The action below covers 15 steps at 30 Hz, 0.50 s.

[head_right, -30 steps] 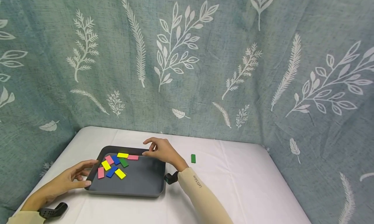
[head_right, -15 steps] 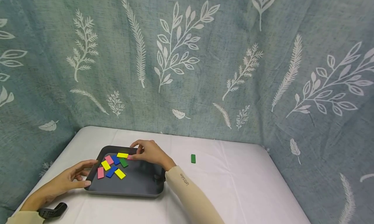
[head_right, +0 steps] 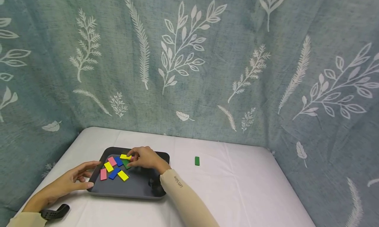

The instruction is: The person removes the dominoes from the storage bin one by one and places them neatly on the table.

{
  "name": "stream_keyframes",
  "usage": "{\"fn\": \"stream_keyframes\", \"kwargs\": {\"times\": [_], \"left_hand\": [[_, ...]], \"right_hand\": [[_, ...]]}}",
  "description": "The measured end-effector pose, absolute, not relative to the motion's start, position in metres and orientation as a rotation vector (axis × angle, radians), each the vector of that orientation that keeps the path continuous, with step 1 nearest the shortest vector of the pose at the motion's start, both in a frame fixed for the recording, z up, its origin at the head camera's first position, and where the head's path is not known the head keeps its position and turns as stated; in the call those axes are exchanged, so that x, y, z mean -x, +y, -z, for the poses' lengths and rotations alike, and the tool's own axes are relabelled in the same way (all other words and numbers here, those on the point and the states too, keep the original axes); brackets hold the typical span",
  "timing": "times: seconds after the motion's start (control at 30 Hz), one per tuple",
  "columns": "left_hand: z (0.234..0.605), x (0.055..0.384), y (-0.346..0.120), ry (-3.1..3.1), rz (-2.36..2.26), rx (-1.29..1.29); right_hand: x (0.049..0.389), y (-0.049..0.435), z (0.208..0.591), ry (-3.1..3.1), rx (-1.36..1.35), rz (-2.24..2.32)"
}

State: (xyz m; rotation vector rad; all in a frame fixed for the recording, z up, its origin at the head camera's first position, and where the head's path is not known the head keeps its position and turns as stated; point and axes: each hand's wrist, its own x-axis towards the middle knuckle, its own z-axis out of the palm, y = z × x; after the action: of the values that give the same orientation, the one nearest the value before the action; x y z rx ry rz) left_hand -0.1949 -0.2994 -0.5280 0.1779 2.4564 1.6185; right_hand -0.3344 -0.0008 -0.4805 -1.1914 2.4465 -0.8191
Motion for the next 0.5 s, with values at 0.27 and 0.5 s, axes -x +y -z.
{"fn": "stream_keyframes", "kwargs": {"times": [0.27,0.5], "left_hand": [[0.531,0.194,-0.297,2.462,-1.648,-0.195],[0.531,0.193,-0.297,2.466,-1.659,-0.195]], "right_hand": [[0.332,-0.006,0.487,2.425,1.155,0.74],[0.335,-0.008,0.495,2.424,1.156,0.67]]}}
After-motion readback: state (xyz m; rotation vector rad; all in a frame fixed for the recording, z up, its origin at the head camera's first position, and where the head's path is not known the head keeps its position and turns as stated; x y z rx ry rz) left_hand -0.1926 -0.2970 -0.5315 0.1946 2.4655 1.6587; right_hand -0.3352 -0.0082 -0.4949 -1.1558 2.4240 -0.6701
